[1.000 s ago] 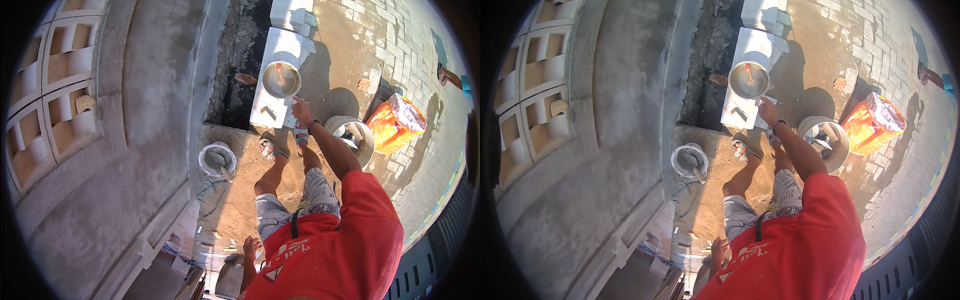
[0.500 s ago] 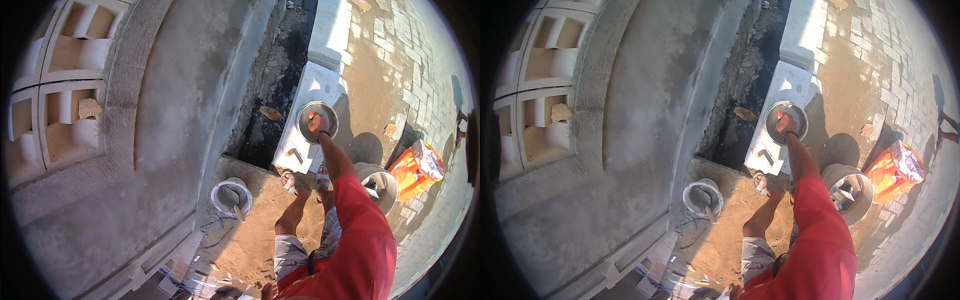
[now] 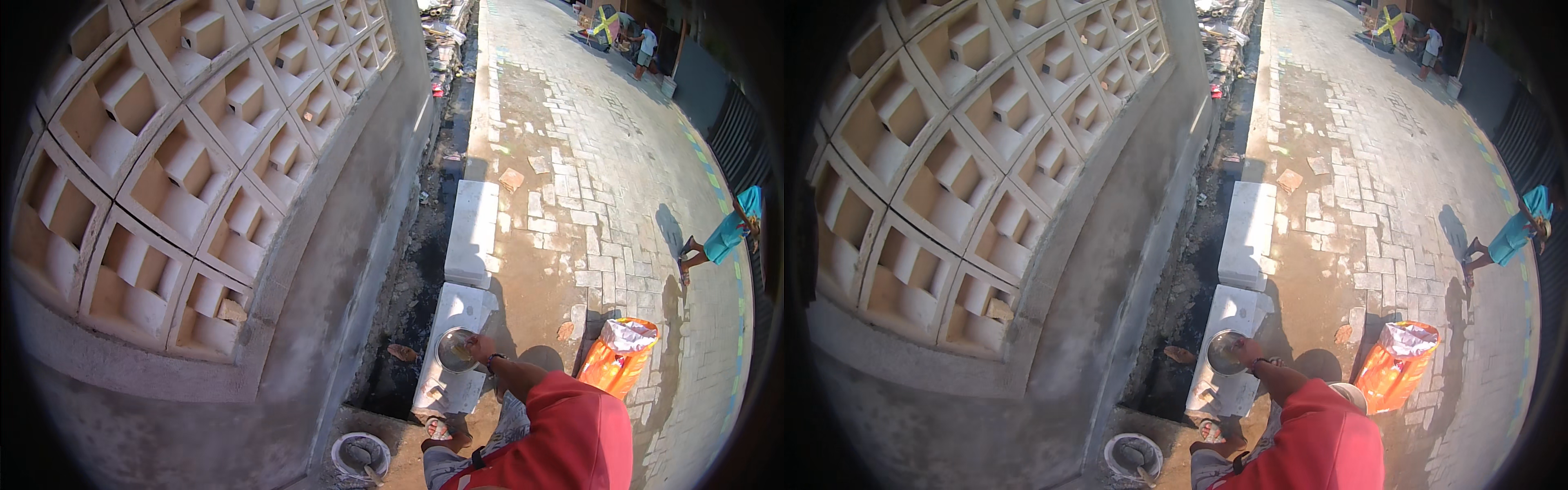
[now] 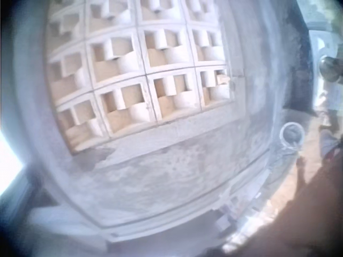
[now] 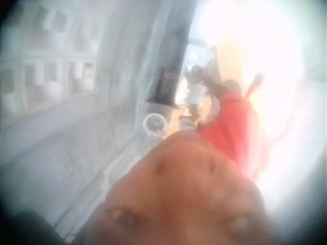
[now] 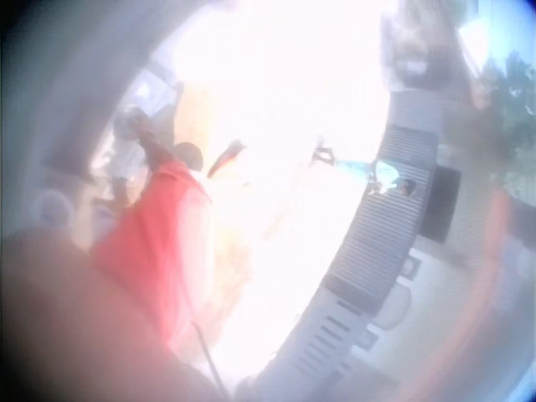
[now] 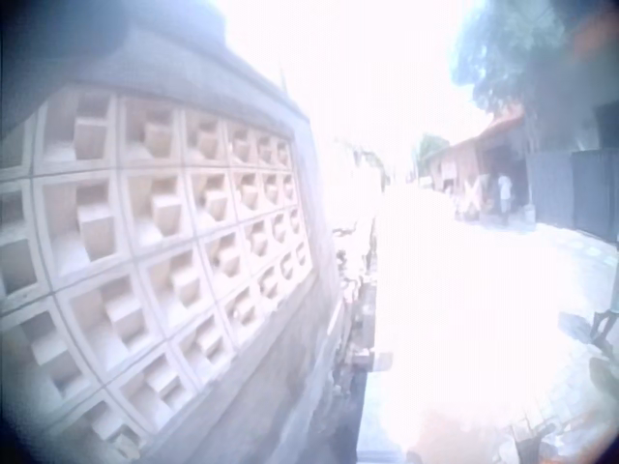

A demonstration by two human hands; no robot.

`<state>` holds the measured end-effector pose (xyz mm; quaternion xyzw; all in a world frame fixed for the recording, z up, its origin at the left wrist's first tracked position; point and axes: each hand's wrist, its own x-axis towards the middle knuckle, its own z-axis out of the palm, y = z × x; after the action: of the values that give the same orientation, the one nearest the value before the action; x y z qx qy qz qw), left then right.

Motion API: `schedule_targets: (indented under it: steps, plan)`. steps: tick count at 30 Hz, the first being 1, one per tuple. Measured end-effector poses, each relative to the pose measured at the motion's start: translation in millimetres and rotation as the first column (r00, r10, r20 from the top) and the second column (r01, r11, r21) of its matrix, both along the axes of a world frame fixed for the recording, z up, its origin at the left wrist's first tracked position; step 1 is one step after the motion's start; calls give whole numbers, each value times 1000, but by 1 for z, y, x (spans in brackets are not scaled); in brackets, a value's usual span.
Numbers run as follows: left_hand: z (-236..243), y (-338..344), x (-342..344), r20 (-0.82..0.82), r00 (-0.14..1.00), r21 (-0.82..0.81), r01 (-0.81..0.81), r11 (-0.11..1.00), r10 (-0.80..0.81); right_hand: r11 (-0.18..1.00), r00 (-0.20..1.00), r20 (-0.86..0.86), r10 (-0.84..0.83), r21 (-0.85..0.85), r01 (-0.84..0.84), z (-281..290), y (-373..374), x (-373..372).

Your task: The person smooths a vertical concrete wall with a trowel, then uses a brush to clean a decorative lattice panel. The person repeatedly dips the brush into a bucket of water and scrubs the lattice surface.

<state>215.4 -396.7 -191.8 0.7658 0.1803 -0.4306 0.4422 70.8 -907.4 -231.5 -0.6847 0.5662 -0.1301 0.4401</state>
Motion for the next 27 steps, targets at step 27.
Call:
schedule_targets:
  steps: [27]
  plan:
    - [115,-205,-361,-141,828,327,-479,815,543,552,611,749,-256,632,-544,215,-311,116]
